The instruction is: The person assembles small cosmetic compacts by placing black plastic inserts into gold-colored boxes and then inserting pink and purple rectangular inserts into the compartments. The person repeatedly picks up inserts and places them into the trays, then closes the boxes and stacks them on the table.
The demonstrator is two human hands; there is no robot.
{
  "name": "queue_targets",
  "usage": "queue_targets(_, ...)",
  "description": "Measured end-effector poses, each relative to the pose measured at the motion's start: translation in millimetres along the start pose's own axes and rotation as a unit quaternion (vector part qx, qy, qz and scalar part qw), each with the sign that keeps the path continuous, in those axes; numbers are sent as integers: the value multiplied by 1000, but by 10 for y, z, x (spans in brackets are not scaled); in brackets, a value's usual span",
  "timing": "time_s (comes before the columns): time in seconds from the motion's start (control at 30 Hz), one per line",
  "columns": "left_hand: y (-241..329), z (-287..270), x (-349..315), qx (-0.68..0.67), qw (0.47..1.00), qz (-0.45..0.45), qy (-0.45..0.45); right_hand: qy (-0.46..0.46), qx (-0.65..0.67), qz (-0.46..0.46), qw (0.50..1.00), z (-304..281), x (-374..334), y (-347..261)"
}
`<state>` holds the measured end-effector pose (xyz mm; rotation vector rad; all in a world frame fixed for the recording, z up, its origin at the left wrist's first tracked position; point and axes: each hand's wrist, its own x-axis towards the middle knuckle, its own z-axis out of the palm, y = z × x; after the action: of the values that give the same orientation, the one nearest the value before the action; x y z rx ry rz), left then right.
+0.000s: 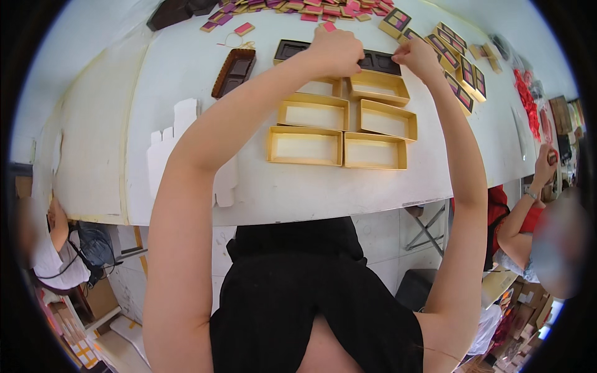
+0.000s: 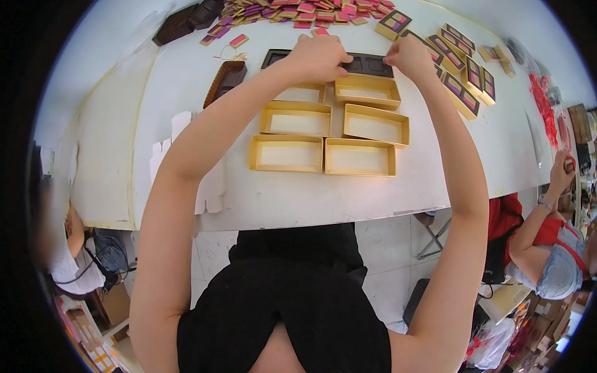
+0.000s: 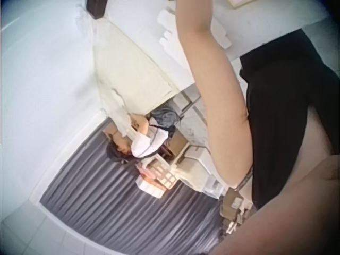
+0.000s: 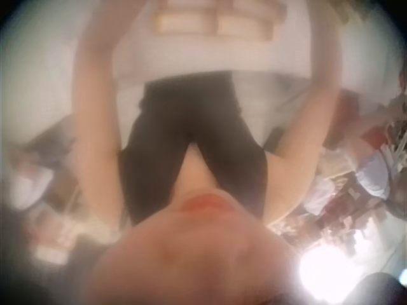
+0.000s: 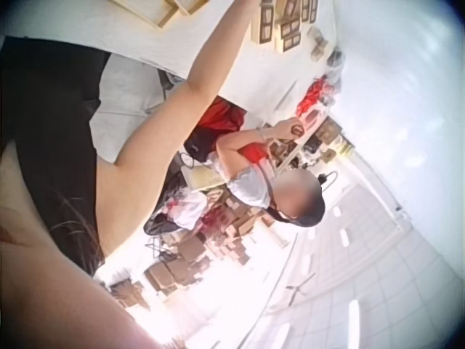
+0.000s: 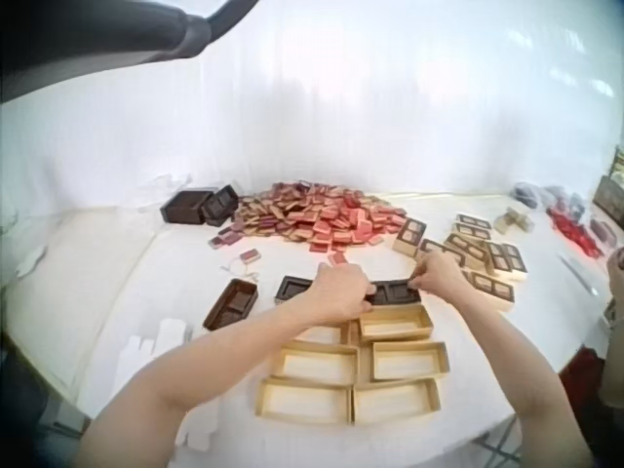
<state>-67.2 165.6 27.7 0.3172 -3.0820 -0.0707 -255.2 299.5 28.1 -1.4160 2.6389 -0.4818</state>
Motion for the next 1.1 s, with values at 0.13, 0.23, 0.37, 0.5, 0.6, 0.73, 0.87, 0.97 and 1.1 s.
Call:
queue_targets(0.13, -9, -67, 7, 13, 1000, 8, -16, 53, 7, -38, 998, 169, 59, 74)
queue_targets(0.23, -197, -103, -169, -29, 992, 34, 117, 38, 43, -34, 998, 220, 104, 184)
queue_targets(0.37, -622, -527, -826, 69, 978, -180, 77, 25, 53, 57, 997, 190, -35, 204)
queue_targets(0.5, -1047, -264, -1558, 63, 984, -169, 0, 194, -79, -48, 977, 114, -120, -160)
queue_targets(0.6, -1276, -506, -1589, -236, 953, -181, -49, 285, 8, -271, 919, 7, -367, -856)
queue_targets(0.73, -704, -790, -1520, -658, 745, -105, 37, 207, 107, -475, 849, -144, -828, -1547)
queue_targets(0.87, -776, -686, -1367, -509, 842, -167, 58, 110, 6, -393, 913, -189, -859, -1407)
queue_targets(0.97, -913, -412, -1363, -401, 884, -236, 49, 59, -120, -273, 953, -125, -890, -1317)
queue_targets(1.1, -750, -135, -1306, -407, 877, -253, 14, 10, -190, -239, 952, 27, -847, -1480)
